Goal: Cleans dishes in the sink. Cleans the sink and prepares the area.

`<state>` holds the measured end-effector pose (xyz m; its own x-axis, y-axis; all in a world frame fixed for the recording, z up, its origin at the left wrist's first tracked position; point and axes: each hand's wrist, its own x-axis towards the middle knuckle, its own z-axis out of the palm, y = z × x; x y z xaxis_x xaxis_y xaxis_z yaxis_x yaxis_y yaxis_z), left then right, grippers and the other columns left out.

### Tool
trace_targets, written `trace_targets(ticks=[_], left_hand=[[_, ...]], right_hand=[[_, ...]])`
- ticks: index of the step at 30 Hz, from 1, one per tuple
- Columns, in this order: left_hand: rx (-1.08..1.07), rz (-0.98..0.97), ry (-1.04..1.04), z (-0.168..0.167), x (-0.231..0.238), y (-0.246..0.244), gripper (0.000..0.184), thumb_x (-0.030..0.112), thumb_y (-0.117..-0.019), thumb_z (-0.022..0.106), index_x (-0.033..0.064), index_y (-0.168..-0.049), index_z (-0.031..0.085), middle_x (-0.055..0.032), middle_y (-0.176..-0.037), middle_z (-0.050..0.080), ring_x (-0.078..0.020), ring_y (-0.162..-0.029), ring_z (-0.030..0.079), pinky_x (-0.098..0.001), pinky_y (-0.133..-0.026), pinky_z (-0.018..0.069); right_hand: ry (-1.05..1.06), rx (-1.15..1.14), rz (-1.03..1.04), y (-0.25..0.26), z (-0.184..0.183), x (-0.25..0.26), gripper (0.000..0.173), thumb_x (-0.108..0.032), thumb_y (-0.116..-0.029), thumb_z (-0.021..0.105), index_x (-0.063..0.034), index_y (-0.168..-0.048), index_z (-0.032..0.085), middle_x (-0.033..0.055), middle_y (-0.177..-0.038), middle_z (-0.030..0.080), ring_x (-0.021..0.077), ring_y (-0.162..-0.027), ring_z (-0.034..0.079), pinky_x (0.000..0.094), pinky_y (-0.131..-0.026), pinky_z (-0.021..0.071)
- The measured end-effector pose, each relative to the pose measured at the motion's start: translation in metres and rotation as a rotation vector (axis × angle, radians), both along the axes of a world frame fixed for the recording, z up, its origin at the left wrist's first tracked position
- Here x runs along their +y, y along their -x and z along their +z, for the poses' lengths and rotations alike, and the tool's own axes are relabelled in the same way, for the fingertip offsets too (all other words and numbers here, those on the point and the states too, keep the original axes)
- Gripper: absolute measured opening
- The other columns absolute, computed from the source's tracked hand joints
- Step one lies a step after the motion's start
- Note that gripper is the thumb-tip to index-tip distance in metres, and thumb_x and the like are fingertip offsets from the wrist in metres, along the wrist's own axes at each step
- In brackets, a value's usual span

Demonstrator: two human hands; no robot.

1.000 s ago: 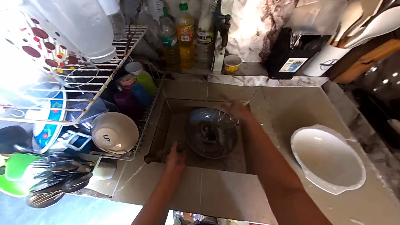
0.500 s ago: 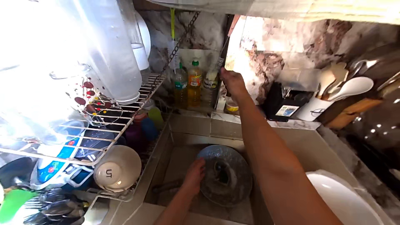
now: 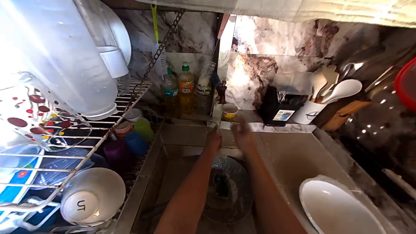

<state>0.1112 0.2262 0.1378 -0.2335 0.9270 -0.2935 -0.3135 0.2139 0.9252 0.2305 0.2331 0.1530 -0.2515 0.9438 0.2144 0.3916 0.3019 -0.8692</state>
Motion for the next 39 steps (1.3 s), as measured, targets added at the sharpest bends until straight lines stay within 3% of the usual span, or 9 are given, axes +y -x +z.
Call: trace_targets(ticks=[2, 5, 10, 14, 17, 21, 27, 33, 39], left_hand=[[0.245, -0.103, -0.010, 0.007, -0.007, 0.010, 0.037, 0.025, -0.1136, 0.035, -0.0011, -0.126, 0.058, -0.0037, -0.082, 0.051, -0.0092, -0.060, 0.043, -0.0240, -0.057, 0.0398], [0.389, -0.265, 0.020, -0.006, -0.029, 0.025, 0.042, 0.024, -0.1117, 0.043, -0.0003, -0.146, 0.047, -0.0160, -0.128, 0.064, -0.0174, -0.102, 0.064, -0.0324, -0.089, 0.0513], [0.522, -0.320, 0.214, -0.059, -0.078, 0.046, 0.045, 0.020, -0.1086, 0.052, -0.0017, -0.148, 0.046, -0.0241, -0.150, 0.049, -0.0338, -0.137, 0.049, -0.0461, -0.113, 0.0402], [0.435, -0.174, 0.160, -0.059, -0.099, 0.050, 0.044, 0.024, -0.1109, 0.046, -0.0036, -0.146, 0.047, -0.0263, -0.144, 0.051, -0.0320, -0.127, 0.054, -0.0445, -0.106, 0.0428], [0.505, -0.210, 0.109, -0.062, -0.137, 0.063, 0.045, 0.018, -0.1095, 0.048, -0.0042, -0.148, 0.044, -0.0266, -0.144, 0.052, -0.0309, -0.131, 0.054, -0.0424, -0.110, 0.0432], [0.878, -0.307, 0.315, -0.078, -0.209, 0.100, 0.050, 0.027, -0.1074, 0.055, 0.0009, -0.150, 0.047, -0.0246, -0.147, 0.053, -0.0391, -0.137, 0.051, -0.0531, -0.116, 0.0389], [1.066, -0.033, 0.214, -0.108, -0.262, 0.109, 0.038, 0.020, -0.1029, 0.061, -0.0057, -0.131, 0.063, -0.0267, -0.114, 0.070, -0.0419, -0.106, 0.068, -0.0600, -0.096, 0.0507], [1.075, 0.015, 0.203, -0.112, -0.260, 0.105, 0.038, 0.023, -0.1027, 0.062, -0.0044, -0.128, 0.066, -0.0249, -0.112, 0.072, -0.0409, -0.104, 0.070, -0.0596, -0.094, 0.0523], [1.068, 0.018, 0.198, -0.111, -0.261, 0.105, 0.037, 0.023, -0.1039, 0.060, -0.0052, -0.126, 0.066, -0.0246, -0.111, 0.072, -0.0408, -0.104, 0.070, -0.0598, -0.095, 0.0520]], right_hand=[[0.325, -0.415, 0.097, -0.002, -0.091, -0.027, 0.057, -0.024, -0.1059, 0.058, 0.0021, -0.153, 0.040, 0.0297, -0.144, 0.054, 0.0402, -0.129, 0.058, 0.0535, -0.109, 0.0465], [0.541, -0.864, 0.202, 0.025, -0.181, -0.060, 0.072, -0.023, -0.1016, 0.063, -0.0159, -0.164, 0.027, 0.0269, -0.168, 0.017, 0.0495, -0.149, 0.031, 0.0599, -0.117, 0.0367], [0.513, -0.185, 0.041, 0.051, -0.165, -0.052, 0.049, -0.020, -0.1099, 0.048, 0.0026, -0.153, 0.039, 0.0292, -0.140, 0.057, 0.0389, -0.125, 0.060, 0.0514, -0.107, 0.0472], [0.632, 0.412, -0.008, 0.065, -0.088, -0.031, 0.058, -0.014, -0.1081, 0.049, -0.0058, -0.159, 0.022, 0.0243, -0.139, 0.053, 0.0285, -0.109, 0.062, 0.0438, -0.091, 0.0539], [0.720, 0.852, -0.075, 0.066, -0.069, -0.012, 0.037, -0.014, -0.1106, 0.039, -0.0038, -0.146, 0.038, 0.0156, -0.111, 0.060, 0.0195, -0.086, 0.063, 0.0353, -0.074, 0.0560], [0.845, 1.316, 0.007, 0.061, -0.073, -0.007, 0.041, -0.034, -0.1127, 0.031, -0.0130, -0.147, 0.036, 0.0190, -0.123, 0.059, 0.0323, -0.103, 0.064, 0.0515, -0.084, 0.0569], [0.735, 1.361, -0.014, 0.072, -0.064, -0.003, 0.021, -0.026, -0.1119, 0.038, -0.0105, -0.108, 0.050, 0.0008, -0.069, 0.055, 0.0091, -0.051, 0.054, 0.0232, -0.051, 0.0519], [0.603, 1.247, 0.096, 0.082, -0.061, 0.023, 0.024, -0.010, -0.1096, 0.033, -0.0062, -0.124, 0.052, 0.0089, -0.109, 0.067, 0.0161, -0.083, 0.069, 0.0279, -0.066, 0.0575], [0.516, 0.905, -0.030, 0.092, -0.043, 0.022, 0.025, -0.029, -0.1098, 0.048, -0.0095, -0.126, 0.050, -0.0012, -0.074, 0.058, 0.0043, -0.051, 0.052, 0.0208, -0.046, 0.0482]])
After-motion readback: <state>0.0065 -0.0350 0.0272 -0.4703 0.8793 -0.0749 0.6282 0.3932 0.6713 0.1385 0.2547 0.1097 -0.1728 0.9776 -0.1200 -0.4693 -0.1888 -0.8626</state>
